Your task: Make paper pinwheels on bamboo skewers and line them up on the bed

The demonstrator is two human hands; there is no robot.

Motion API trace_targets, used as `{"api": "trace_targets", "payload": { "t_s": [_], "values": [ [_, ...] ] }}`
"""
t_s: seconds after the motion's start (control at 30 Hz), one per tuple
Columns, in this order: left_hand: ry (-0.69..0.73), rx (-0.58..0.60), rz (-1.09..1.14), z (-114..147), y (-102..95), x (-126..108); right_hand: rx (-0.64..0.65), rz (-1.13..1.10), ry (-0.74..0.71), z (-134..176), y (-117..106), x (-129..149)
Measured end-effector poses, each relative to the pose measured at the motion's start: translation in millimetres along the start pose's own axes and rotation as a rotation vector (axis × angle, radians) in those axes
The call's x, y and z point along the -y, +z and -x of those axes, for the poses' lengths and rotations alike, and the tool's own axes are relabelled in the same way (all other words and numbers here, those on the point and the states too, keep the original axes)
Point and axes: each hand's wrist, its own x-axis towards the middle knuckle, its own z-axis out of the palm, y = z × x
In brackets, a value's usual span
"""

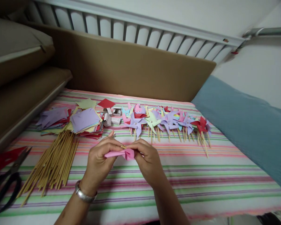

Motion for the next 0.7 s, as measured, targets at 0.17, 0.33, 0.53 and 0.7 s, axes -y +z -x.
{"api": "trace_targets", "payload": {
  "t_s": [0.17, 0.33, 0.53, 0.7],
  "values": [
    [-0.008, -0.003, -0.027, 1, -0.9, 1, -0.006, -0.008, 0.000, 1, 1, 0],
    [-0.028, 0.013, -0.035, 3, -2.5, 5, -0.021, 0.023, 0.000, 0, 3, 1],
    [-0.047, 0.031, -0.024, 5, -4.4, 14, -0.045, 0.076, 0.033, -1, 4, 3],
    [-0.043, 0.045, -0.050, 8, -7.0, 16, -0.060, 0.098, 0.038, -1, 5, 4]
  ]
}}
